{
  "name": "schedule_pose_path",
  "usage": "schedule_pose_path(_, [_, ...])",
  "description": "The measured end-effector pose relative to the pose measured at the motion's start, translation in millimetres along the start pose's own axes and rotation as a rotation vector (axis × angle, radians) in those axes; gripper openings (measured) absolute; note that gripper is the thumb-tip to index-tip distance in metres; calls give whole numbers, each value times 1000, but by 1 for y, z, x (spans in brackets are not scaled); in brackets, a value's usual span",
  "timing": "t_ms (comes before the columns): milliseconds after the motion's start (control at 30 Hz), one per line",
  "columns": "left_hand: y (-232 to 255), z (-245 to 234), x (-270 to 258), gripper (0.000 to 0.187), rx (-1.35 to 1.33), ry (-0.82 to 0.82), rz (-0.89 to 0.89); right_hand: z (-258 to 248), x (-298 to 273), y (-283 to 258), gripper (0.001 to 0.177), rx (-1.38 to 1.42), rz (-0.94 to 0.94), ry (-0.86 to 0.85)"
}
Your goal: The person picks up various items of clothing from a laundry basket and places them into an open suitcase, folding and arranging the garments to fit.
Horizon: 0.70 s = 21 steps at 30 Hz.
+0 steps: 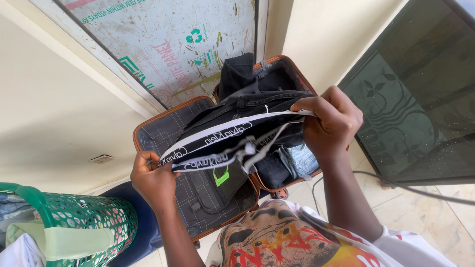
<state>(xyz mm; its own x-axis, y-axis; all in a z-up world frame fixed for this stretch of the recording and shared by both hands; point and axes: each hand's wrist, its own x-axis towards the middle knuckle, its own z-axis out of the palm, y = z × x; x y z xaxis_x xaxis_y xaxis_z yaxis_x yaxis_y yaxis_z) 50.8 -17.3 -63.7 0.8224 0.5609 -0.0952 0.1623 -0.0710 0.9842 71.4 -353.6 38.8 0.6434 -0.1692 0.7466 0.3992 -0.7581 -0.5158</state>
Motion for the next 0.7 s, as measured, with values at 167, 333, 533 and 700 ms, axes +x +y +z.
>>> schedule_pose_path(167, [3,7,-4,17,-355,-411,-314,6,-9,11,23,-50,80,-3])
schedule_pose_path(333, [-23,7,-26,40,-400,-665,-314,14,-46,33,32,110,405,-416])
schedule_pose_path(533, [-58,9,-36,35,-98,-633,-352,13,-91,39,33,212,450,-625])
schedule_pose_path(700, [-60,-4,-25,13,554,-172,-81,10,-94,51,27,206,415,-447])
